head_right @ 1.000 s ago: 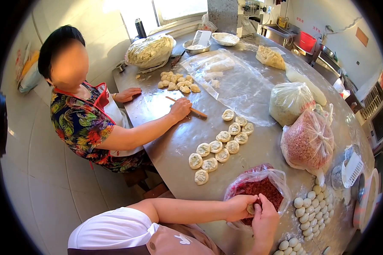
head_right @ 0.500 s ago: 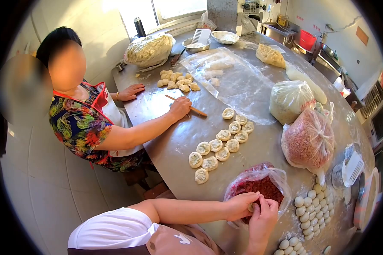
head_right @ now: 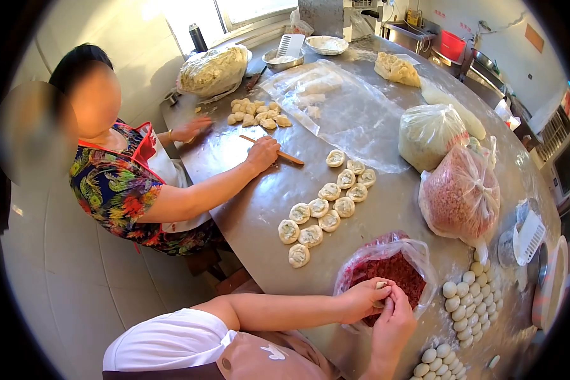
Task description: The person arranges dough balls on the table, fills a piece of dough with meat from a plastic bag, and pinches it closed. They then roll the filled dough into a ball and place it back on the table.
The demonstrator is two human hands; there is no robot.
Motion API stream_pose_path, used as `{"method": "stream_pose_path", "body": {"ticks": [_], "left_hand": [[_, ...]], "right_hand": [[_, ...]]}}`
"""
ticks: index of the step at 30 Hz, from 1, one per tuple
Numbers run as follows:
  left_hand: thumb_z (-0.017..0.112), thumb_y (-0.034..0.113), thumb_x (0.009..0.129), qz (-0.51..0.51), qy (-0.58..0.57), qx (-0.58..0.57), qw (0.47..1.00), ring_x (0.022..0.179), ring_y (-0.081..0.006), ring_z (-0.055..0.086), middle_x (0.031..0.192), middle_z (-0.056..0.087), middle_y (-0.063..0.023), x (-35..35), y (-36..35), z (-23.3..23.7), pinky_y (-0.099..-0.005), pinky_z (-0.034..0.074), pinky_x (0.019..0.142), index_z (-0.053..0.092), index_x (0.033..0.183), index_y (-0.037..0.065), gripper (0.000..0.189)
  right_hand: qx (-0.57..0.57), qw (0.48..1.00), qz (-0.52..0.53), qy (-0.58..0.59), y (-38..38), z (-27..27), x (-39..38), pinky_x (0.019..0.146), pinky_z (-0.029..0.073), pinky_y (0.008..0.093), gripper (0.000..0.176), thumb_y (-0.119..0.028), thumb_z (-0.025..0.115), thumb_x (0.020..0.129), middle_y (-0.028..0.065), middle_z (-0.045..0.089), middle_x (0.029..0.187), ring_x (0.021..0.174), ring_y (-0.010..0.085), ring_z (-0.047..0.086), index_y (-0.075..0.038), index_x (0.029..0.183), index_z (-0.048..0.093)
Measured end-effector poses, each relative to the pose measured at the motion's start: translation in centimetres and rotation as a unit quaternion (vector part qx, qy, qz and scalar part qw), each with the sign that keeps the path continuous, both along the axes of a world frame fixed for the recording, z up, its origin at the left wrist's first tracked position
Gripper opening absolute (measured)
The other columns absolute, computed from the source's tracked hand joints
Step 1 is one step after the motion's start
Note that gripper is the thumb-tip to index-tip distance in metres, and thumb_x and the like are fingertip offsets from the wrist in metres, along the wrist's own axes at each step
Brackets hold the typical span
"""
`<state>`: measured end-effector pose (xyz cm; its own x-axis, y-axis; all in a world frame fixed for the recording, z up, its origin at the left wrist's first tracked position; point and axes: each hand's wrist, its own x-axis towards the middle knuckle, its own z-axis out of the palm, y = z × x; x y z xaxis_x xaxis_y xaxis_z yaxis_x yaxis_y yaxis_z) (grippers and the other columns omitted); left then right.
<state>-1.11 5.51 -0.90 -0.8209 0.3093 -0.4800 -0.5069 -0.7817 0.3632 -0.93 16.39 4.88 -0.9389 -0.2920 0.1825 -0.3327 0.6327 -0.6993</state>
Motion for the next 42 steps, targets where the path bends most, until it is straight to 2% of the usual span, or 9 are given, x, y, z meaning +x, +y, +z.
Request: {"method": "stream_pose_path", "body": {"ticks": [5, 7, 9, 15, 31, 34, 37, 39, 42], "left_hand": [[0.046, 0.021, 0.104, 0.046, -0.003, 0.034, 0.998, 0.100, -0.0184, 0.061, 0.101, 0.063, -0.0056, -0.3, 0.6, -2.1, -0.0347, 0.053, 0.088, 0.054, 0.115, 0.008, 0.018], [0.047, 0.019, 0.103, -0.009, 0.104, 0.044, 0.994, 0.100, -0.0177, 0.061, 0.102, 0.063, -0.0049, -0.2, -0.7, -2.1, -0.0337, 0.053, 0.085, 0.055, 0.116, 0.008, 0.018], [0.050, 0.018, 0.101, 0.035, -0.008, -0.026, 0.999, 0.105, -0.0180, 0.059, 0.109, 0.062, -0.0054, 0.2, -1.2, 1.6, -0.0355, 0.050, 0.088, 0.053, 0.123, 0.009, 0.023], [0.050, 0.016, 0.102, 0.025, -0.055, 0.002, 0.998, 0.108, -0.0175, 0.058, 0.112, 0.060, -0.0043, 0.1, -1.4, 1.6, -0.0365, 0.052, 0.091, 0.055, 0.121, 0.010, 0.021], [0.050, 0.010, 0.101, 0.008, -0.031, -0.040, 0.999, 0.106, -0.0178, 0.059, 0.111, 0.058, -0.0060, 0.3, -2.2, 2.1, -0.0354, 0.054, 0.093, 0.056, 0.116, 0.006, 0.017], [0.051, 0.008, 0.100, 0.032, -0.043, -0.057, 0.997, 0.099, -0.0177, 0.061, 0.109, 0.059, -0.0064, -0.5, -3.1, 2.4, -0.0361, 0.056, 0.095, 0.056, 0.117, 0.005, 0.017], [0.050, 0.008, 0.101, 0.037, -0.024, -0.038, 0.998, 0.091, -0.0189, 0.064, 0.104, 0.061, -0.0064, -0.7, -4.1, 2.0, -0.0363, 0.057, 0.094, 0.056, 0.119, 0.005, 0.019], [0.051, 0.009, 0.101, 0.017, -0.040, -0.029, 0.999, 0.095, -0.0197, 0.064, 0.104, 0.061, -0.0066, -0.5, -4.2, 2.7, -0.0370, 0.056, 0.094, 0.056, 0.119, 0.004, 0.020], [0.052, 0.010, 0.100, 0.008, -0.053, -0.034, 0.998, 0.099, -0.0217, 0.064, 0.106, 0.061, -0.0076, 0.0, -3.8, 2.8, -0.0384, 0.055, 0.094, 0.056, 0.119, 0.004, 0.021]], "right_hand": [[-0.066, 0.995, -0.080, -0.008, -0.1, -0.9, 0.0, 0.075, 0.055, 0.0324, 0.029, 0.005, 0.068, 0.082, 0.0128, 0.068, 0.098, 0.087, 0.0221, 0.069, -0.003, 0.110, 0.066], [-0.057, 0.996, -0.064, -0.005, 0.1, -0.5, -0.2, 0.075, 0.056, 0.0311, 0.027, 0.003, 0.071, 0.081, 0.0117, 0.067, 0.095, 0.083, 0.0216, 0.068, -0.003, 0.108, 0.067], [-0.097, 0.993, -0.062, -0.037, 0.1, -0.4, -0.2, 0.074, 0.057, 0.0306, 0.026, 0.003, 0.070, 0.082, 0.0119, 0.068, 0.095, 0.084, 0.0201, 0.069, -0.002, 0.108, 0.067], [-0.090, 0.994, -0.041, -0.039, 0.8, -0.6, 0.6, 0.080, 0.057, 0.0313, 0.030, 0.003, 0.064, 0.087, 0.0150, 0.070, 0.103, 0.093, 0.0210, 0.071, 0.000, 0.117, 0.063], [-0.188, 0.960, -0.075, -0.191, 1.3, -0.8, -1.1, 0.074, 0.057, 0.0280, 0.026, 0.003, 0.071, 0.082, 0.0093, 0.068, 0.094, 0.082, 0.0134, 0.067, 0.001, 0.107, 0.063], [-0.107, 0.979, -0.124, -0.119, 2.7, -1.0, -2.3, 0.075, 0.056, 0.0271, 0.026, 0.002, 0.070, 0.085, 0.0102, 0.068, 0.095, 0.082, 0.0130, 0.066, 0.000, 0.109, 0.064], [0.067, 0.991, -0.024, -0.116, 3.2, -1.0, -2.4, 0.080, 0.055, 0.0351, 0.033, -0.008, 0.073, 0.083, 0.0148, 0.068, 0.103, 0.089, 0.0261, 0.067, -0.002, 0.114, 0.064], [0.176, 0.978, 0.035, -0.103, 2.7, -1.2, -2.0, 0.083, 0.052, 0.0415, 0.036, -0.013, 0.073, 0.080, 0.0170, 0.066, 0.106, 0.096, 0.0351, 0.064, -0.004, 0.114, 0.065], [0.223, 0.970, 0.006, -0.099, 1.5, -2.6, -1.8, 0.082, 0.052, 0.0425, 0.031, -0.010, 0.070, 0.081, 0.0165, 0.065, 0.103, 0.096, 0.0348, 0.064, -0.006, 0.112, 0.066]]}}
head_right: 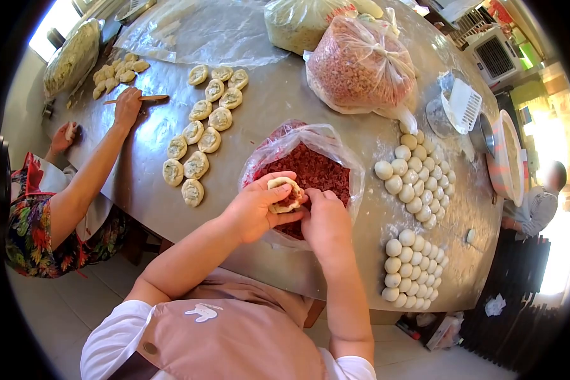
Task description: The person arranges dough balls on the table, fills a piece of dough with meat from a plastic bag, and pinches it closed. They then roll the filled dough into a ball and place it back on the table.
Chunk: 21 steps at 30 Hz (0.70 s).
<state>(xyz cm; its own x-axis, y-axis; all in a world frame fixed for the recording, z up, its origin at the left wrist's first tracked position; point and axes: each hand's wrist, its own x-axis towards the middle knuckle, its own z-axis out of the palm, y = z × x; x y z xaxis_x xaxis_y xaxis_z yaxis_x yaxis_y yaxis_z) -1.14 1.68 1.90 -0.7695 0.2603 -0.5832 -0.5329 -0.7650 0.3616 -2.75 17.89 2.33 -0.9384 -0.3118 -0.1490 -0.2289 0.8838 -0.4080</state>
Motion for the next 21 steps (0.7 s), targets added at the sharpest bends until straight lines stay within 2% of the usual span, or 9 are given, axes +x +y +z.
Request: {"method": "stream_pose_path", "body": {"ticks": [1, 4, 8, 11, 14, 17, 20, 21], "left_hand": [[0.053, 0.010, 0.100, 0.001, -0.002, -0.005, 1.000, 0.101, -0.0224, 0.064, 0.107, 0.061, -0.0081, 0.3, 0.2, -0.2, -0.0390, 0.055, 0.094, 0.056, 0.120, 0.004, 0.021], [0.053, 0.010, 0.099, -0.027, 0.073, 0.029, 0.997, 0.104, -0.0236, 0.063, 0.110, 0.061, -0.0088, 0.2, 0.0, -2.2, -0.0404, 0.054, 0.093, 0.056, 0.121, 0.005, 0.022], [0.051, 0.008, 0.100, -0.032, 0.040, -0.019, 0.999, 0.102, -0.0255, 0.064, 0.111, 0.062, -0.0099, 0.3, 0.1, -1.3, -0.0388, 0.055, 0.089, 0.055, 0.121, 0.005, 0.022], [0.051, 0.006, 0.099, -0.025, 0.043, -0.028, 0.998, 0.099, -0.0267, 0.064, 0.107, 0.064, -0.0104, 0.2, 0.2, -2.2, -0.0402, 0.055, 0.089, 0.055, 0.120, 0.004, 0.021], [0.050, 0.010, 0.101, -0.023, 0.044, -0.035, 0.998, 0.102, -0.0241, 0.062, 0.110, 0.061, -0.0097, 0.1, 0.5, -2.9, -0.0399, 0.053, 0.091, 0.055, 0.120, 0.005, 0.020], [0.044, 0.016, 0.104, -0.015, 0.052, 0.032, 0.998, 0.108, -0.0233, 0.058, 0.116, 0.059, -0.0091, 0.0, 1.1, -3.1, -0.0435, 0.050, 0.096, 0.055, 0.121, 0.007, 0.022], [0.038, 0.023, 0.106, -0.017, 0.021, 0.036, 0.999, 0.112, -0.0229, 0.055, 0.120, 0.057, -0.0085, -0.1, 1.4, -3.0, -0.0453, 0.047, 0.099, 0.055, 0.122, 0.008, 0.027], [0.035, 0.025, 0.107, -0.021, 0.042, 0.029, 0.998, 0.115, -0.0238, 0.054, 0.122, 0.057, -0.0087, 0.0, 1.4, -3.2, -0.0465, 0.046, 0.099, 0.054, 0.122, 0.009, 0.030]], "right_hand": [[-0.016, 1.000, 0.000, 0.000, 0.0, -0.4, -0.3, 0.080, 0.052, 0.0445, 0.024, -0.010, 0.068, 0.082, 0.0174, 0.065, 0.099, 0.092, 0.0364, 0.064, -0.006, 0.106, 0.066], [-0.010, 1.000, 0.010, -0.006, 0.2, -0.9, -1.0, 0.078, 0.052, 0.0458, 0.018, -0.012, 0.067, 0.084, 0.0187, 0.065, 0.097, 0.089, 0.0375, 0.064, -0.006, 0.101, 0.066], [-0.044, 0.999, 0.017, 0.027, 1.1, -2.0, -1.2, 0.074, 0.051, 0.0474, 0.013, -0.012, 0.066, 0.084, 0.0196, 0.063, 0.092, 0.084, 0.0395, 0.063, -0.005, 0.095, 0.064], [-0.136, 0.988, -0.028, 0.070, 1.3, -0.9, -1.4, 0.071, 0.051, 0.0465, 0.007, -0.008, 0.068, 0.083, 0.0189, 0.063, 0.085, 0.079, 0.0389, 0.062, -0.005, 0.089, 0.065], [-0.228, 0.966, -0.068, 0.098, 0.9, 1.9, -1.0, 0.069, 0.051, 0.0419, 0.011, -0.012, 0.070, 0.083, 0.0163, 0.064, 0.084, 0.077, 0.0357, 0.063, -0.005, 0.092, 0.067], [-0.265, 0.960, -0.024, 0.089, 0.1, 3.5, -0.2, 0.069, 0.052, 0.0382, 0.015, -0.013, 0.070, 0.084, 0.0146, 0.063, 0.083, 0.077, 0.0324, 0.063, -0.007, 0.098, 0.069], [-0.280, 0.953, 0.006, 0.115, -0.7, 2.6, 0.4, 0.070, 0.052, 0.0405, 0.019, -0.009, 0.068, 0.085, 0.0144, 0.063, 0.087, 0.083, 0.0332, 0.063, -0.009, 0.104, 0.068], [-0.278, 0.955, 0.004, 0.105, -0.8, 2.9, 0.5, 0.071, 0.053, 0.0398, 0.019, -0.009, 0.068, 0.085, 0.0146, 0.064, 0.088, 0.082, 0.0333, 0.064, -0.008, 0.104, 0.068]]}}
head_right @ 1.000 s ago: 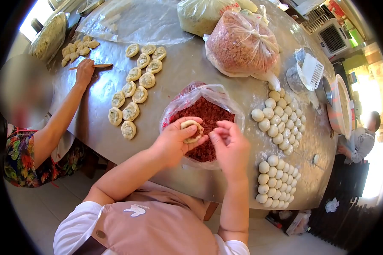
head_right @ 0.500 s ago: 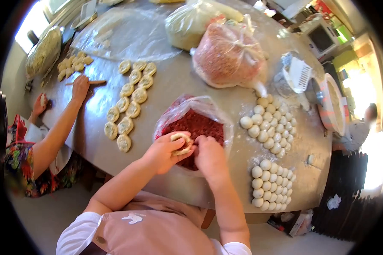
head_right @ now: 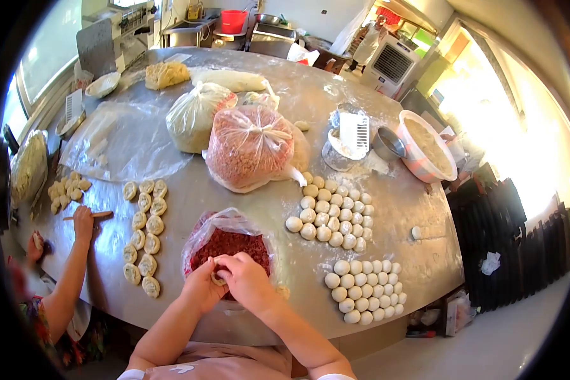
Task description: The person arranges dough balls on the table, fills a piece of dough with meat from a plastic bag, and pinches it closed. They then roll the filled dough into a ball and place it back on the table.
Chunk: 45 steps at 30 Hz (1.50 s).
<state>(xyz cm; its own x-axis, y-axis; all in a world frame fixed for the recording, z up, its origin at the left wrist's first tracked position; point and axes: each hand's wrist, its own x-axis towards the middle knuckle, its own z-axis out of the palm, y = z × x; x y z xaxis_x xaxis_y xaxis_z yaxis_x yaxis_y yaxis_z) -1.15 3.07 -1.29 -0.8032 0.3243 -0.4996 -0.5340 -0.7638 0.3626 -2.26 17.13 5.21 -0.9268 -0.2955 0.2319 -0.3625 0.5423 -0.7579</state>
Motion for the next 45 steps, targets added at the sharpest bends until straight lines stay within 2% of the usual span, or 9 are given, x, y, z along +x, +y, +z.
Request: {"method": "stream_pose_path", "body": {"ticks": [11, 17, 23, 24, 28, 31, 37, 40, 45], "left_hand": [[0.032, 0.022, 0.107, -0.030, 0.066, -0.031, 0.997, 0.120, -0.0235, 0.052, 0.128, 0.054, -0.0100, 0.7, 0.3, 0.8, -0.0461, 0.044, 0.102, 0.053, 0.126, 0.007, 0.032], [0.043, 0.025, 0.104, 0.016, 0.032, 0.009, 0.999, 0.111, -0.0229, 0.059, 0.119, 0.061, -0.0094, 0.7, 0.1, 0.7, -0.0437, 0.049, 0.098, 0.056, 0.120, 0.006, 0.028], [0.050, 0.016, 0.101, 0.002, 0.024, -0.044, 0.999, 0.094, -0.0200, 0.063, 0.105, 0.061, -0.0079, 0.7, -0.4, 1.5, -0.0372, 0.055, 0.084, 0.055, 0.120, 0.006, 0.022], [0.049, 0.016, 0.102, -0.014, 0.041, -0.021, 0.999, 0.092, -0.0206, 0.063, 0.106, 0.062, -0.0087, 0.4, -0.5, 1.3, -0.0356, 0.056, 0.082, 0.054, 0.122, 0.005, 0.023], [0.043, 0.016, 0.103, -0.039, 0.017, -0.037, 0.998, 0.092, -0.0187, 0.064, 0.115, 0.061, -0.0089, 0.8, 0.1, 3.1, -0.0307, 0.058, 0.075, 0.050, 0.130, 0.006, 0.029], [0.043, 0.012, 0.102, -0.070, 0.056, 0.039, 0.995, 0.091, -0.0173, 0.064, 0.115, 0.061, -0.0089, 0.9, -0.3, 1.5, -0.0270, 0.057, 0.068, 0.051, 0.127, 0.007, 0.027], [0.035, 0.005, 0.100, -0.066, 0.041, -0.013, 0.997, 0.087, -0.0131, 0.063, 0.109, 0.063, -0.0073, 1.3, 0.0, 3.2, -0.0215, 0.051, 0.059, 0.053, 0.122, 0.007, 0.028], [0.033, 0.006, 0.100, -0.069, 0.091, 0.080, 0.990, 0.089, -0.0144, 0.063, 0.110, 0.063, -0.0065, 1.3, -0.5, 1.4, -0.0261, 0.054, 0.067, 0.053, 0.122, 0.007, 0.029], [0.034, 0.007, 0.101, -0.084, 0.037, 0.040, 0.995, 0.108, -0.0211, 0.060, 0.122, 0.059, -0.0098, 1.6, 0.3, 4.0, -0.0358, 0.052, 0.091, 0.050, 0.127, 0.007, 0.031]], "right_hand": [[0.005, 1.000, -0.007, -0.030, 0.0, 0.1, 0.9, 0.073, 0.053, 0.0392, 0.017, -0.008, 0.064, 0.088, 0.0162, 0.067, 0.093, 0.083, 0.0341, 0.065, -0.006, 0.105, 0.066], [-0.049, 0.995, -0.078, 0.023, 0.4, 0.1, 0.6, 0.075, 0.053, 0.0398, 0.016, -0.012, 0.063, 0.090, 0.0147, 0.069, 0.098, 0.088, 0.0340, 0.066, -0.005, 0.104, 0.066], [0.035, 0.992, -0.013, 0.124, 1.6, -1.3, 0.3, 0.094, 0.048, 0.0432, 0.040, -0.029, 0.070, 0.089, 0.0172, 0.063, 0.119, 0.109, 0.0367, 0.060, -0.002, 0.117, 0.062], [0.032, 0.994, 0.030, 0.097, 1.9, -1.8, 0.5, 0.103, 0.041, 0.0466, 0.062, -0.043, 0.070, 0.086, 0.0194, 0.054, 0.133, 0.122, 0.0397, 0.051, 0.001, 0.128, 0.054], [0.059, 0.986, 0.083, 0.135, 1.5, -3.5, 0.8, 0.109, 0.036, 0.0475, 0.082, -0.059, 0.064, 0.083, 0.0201, 0.050, 0.139, 0.131, 0.0418, 0.044, 0.000, 0.138, 0.045], [0.038, 0.987, 0.065, 0.144, 1.0, -3.9, 1.2, 0.109, 0.034, 0.0492, 0.078, -0.062, 0.059, 0.085, 0.0166, 0.054, 0.136, 0.130, 0.0408, 0.046, -0.002, 0.133, 0.049], [0.014, 0.982, 0.014, 0.186, -0.3, -4.0, 1.8, 0.108, 0.032, 0.0508, 0.059, -0.059, 0.046, 0.094, 0.0091, 0.064, 0.124, 0.133, 0.0378, 0.046, -0.008, 0.123, 0.055], [-0.021, 0.983, 0.000, 0.183, -0.5, -4.1, 1.7, 0.108, 0.033, 0.0500, 0.046, -0.048, 0.045, 0.100, 0.0085, 0.066, 0.120, 0.133, 0.0368, 0.046, -0.009, 0.120, 0.058], [-0.074, 0.981, -0.045, 0.175, -0.4, -4.2, 1.7, 0.109, 0.033, 0.0484, 0.027, -0.029, 0.047, 0.102, 0.0082, 0.068, 0.112, 0.132, 0.0360, 0.048, -0.008, 0.111, 0.062]]}}
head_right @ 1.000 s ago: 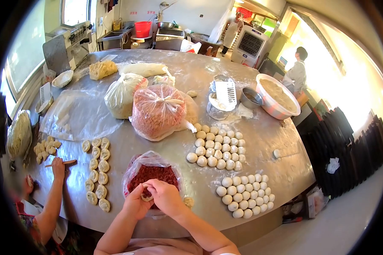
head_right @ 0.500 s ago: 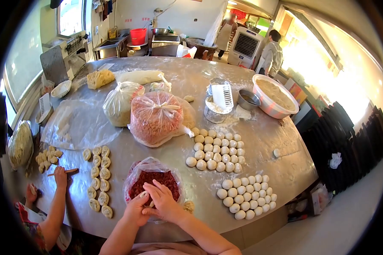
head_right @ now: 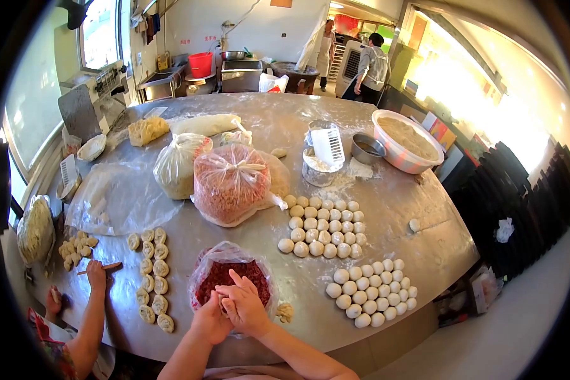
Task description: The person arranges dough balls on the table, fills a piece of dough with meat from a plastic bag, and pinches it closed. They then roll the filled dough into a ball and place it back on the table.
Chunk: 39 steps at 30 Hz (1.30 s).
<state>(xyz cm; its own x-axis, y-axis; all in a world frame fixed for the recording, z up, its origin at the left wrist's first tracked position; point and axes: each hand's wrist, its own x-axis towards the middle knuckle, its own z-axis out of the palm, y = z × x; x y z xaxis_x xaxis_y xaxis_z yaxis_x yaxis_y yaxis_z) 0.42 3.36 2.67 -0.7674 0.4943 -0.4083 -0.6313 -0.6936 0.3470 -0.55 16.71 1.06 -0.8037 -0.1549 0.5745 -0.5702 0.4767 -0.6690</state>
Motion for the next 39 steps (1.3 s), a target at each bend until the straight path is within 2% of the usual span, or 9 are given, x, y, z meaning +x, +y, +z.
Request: {"method": "stream_pose_path", "body": {"ticks": [10, 16, 17, 21, 24, 30, 33, 36, 39], "left_hand": [[0.043, 0.018, 0.102, 0.020, 0.114, -0.140, 0.983, 0.121, -0.0262, 0.055, 0.134, 0.053, -0.0124, 0.1, 0.6, -2.1, -0.0390, 0.048, 0.100, 0.046, 0.135, 0.006, 0.035], [0.047, 0.039, 0.100, 0.071, 0.159, -0.038, 0.984, 0.129, -0.0260, 0.049, 0.138, 0.050, -0.0108, -0.1, 1.7, 0.4, -0.0431, 0.036, 0.111, 0.039, 0.143, 0.006, 0.056], [0.043, 0.039, 0.101, 0.092, 0.216, -0.052, 0.971, 0.128, -0.0266, 0.049, 0.138, 0.051, -0.0116, -0.3, 1.9, 0.0, -0.0434, 0.037, 0.110, 0.039, 0.142, 0.005, 0.054], [0.033, 0.037, 0.104, 0.073, 0.121, -0.085, 0.986, 0.126, -0.0275, 0.051, 0.135, 0.053, -0.0124, -0.1, 0.9, 0.6, -0.0441, 0.038, 0.109, 0.043, 0.139, 0.005, 0.049], [0.036, 0.025, 0.103, 0.067, 0.044, -0.036, 0.996, 0.123, -0.0276, 0.053, 0.132, 0.055, -0.0128, 0.1, 1.0, 1.0, -0.0429, 0.042, 0.106, 0.046, 0.136, 0.005, 0.040], [0.044, 0.005, 0.099, 0.058, 0.126, -0.050, 0.989, 0.121, -0.0269, 0.055, 0.129, 0.056, -0.0125, -0.2, 0.4, -2.2, -0.0386, 0.046, 0.102, 0.050, 0.130, 0.003, 0.032], [0.041, 0.008, 0.101, 0.074, 0.097, -0.139, 0.983, 0.122, -0.0276, 0.055, 0.131, 0.055, -0.0130, 0.2, 1.0, -0.9, -0.0391, 0.045, 0.105, 0.047, 0.135, 0.003, 0.035], [0.037, 0.010, 0.103, 0.138, 0.160, -0.051, 0.976, 0.123, -0.0275, 0.054, 0.135, 0.054, -0.0134, 0.5, 2.8, 2.6, -0.0387, 0.043, 0.106, 0.043, 0.140, 0.002, 0.038], [0.040, 0.015, 0.104, 0.132, 0.280, -0.246, 0.919, 0.120, -0.0258, 0.055, 0.132, 0.056, -0.0119, 0.4, 2.4, 0.5, -0.0347, 0.042, 0.104, 0.045, 0.140, 0.000, 0.038]], "right_hand": [[-0.016, 0.993, -0.107, 0.052, -2.1, 0.7, 0.6, 0.110, 0.034, 0.0468, 0.015, -0.015, 0.053, 0.099, 0.0071, 0.072, 0.103, 0.122, 0.0329, 0.058, -0.007, 0.107, 0.063], [-0.293, 0.950, -0.039, -0.101, -2.6, 0.2, -1.3, 0.116, 0.025, 0.0467, 0.032, -0.022, 0.036, 0.107, 0.0128, 0.069, 0.113, 0.124, 0.0267, 0.057, -0.003, 0.114, 0.061], [-0.285, 0.952, -0.014, -0.106, -2.8, -0.6, -1.2, 0.118, 0.020, 0.0469, 0.040, -0.030, 0.033, 0.108, 0.0170, 0.062, 0.127, 0.132, 0.0315, 0.049, -0.004, 0.123, 0.059], [-0.148, 0.986, -0.022, -0.079, -1.7, 1.2, -0.1, 0.118, 0.019, 0.0488, 0.043, -0.032, 0.037, 0.105, 0.0194, 0.053, 0.139, 0.143, 0.0429, 0.029, -0.004, 0.132, 0.054], [-0.026, 0.998, -0.017, -0.047, -0.8, 1.4, -0.3, 0.116, 0.023, 0.0500, 0.034, -0.025, 0.044, 0.102, 0.0153, 0.059, 0.132, 0.140, 0.0425, 0.035, -0.005, 0.126, 0.058], [-0.007, 0.996, -0.069, 0.058, -2.0, 0.5, -0.2, 0.111, 0.032, 0.0494, 0.019, -0.016, 0.058, 0.096, 0.0088, 0.070, 0.109, 0.123, 0.0378, 0.056, -0.005, 0.109, 0.064], [-0.077, 0.994, -0.078, 0.021, -2.4, 0.2, -0.2, 0.110, 0.035, 0.0466, 0.019, -0.014, 0.051, 0.100, 0.0104, 0.071, 0.106, 0.121, 0.0336, 0.059, -0.004, 0.104, 0.066], [-0.318, 0.934, -0.059, -0.149, -2.1, 0.9, -1.2, 0.111, 0.037, 0.0416, 0.027, -0.016, 0.044, 0.104, 0.0111, 0.072, 0.102, 0.118, 0.0274, 0.061, -0.001, 0.101, 0.066], [-0.433, 0.877, -0.012, -0.209, -2.3, 1.2, -1.0, 0.113, 0.033, 0.0368, 0.038, -0.023, 0.037, 0.107, 0.0176, 0.059, 0.129, 0.127, 0.0249, 0.051, 0.005, 0.127, 0.053]]}}
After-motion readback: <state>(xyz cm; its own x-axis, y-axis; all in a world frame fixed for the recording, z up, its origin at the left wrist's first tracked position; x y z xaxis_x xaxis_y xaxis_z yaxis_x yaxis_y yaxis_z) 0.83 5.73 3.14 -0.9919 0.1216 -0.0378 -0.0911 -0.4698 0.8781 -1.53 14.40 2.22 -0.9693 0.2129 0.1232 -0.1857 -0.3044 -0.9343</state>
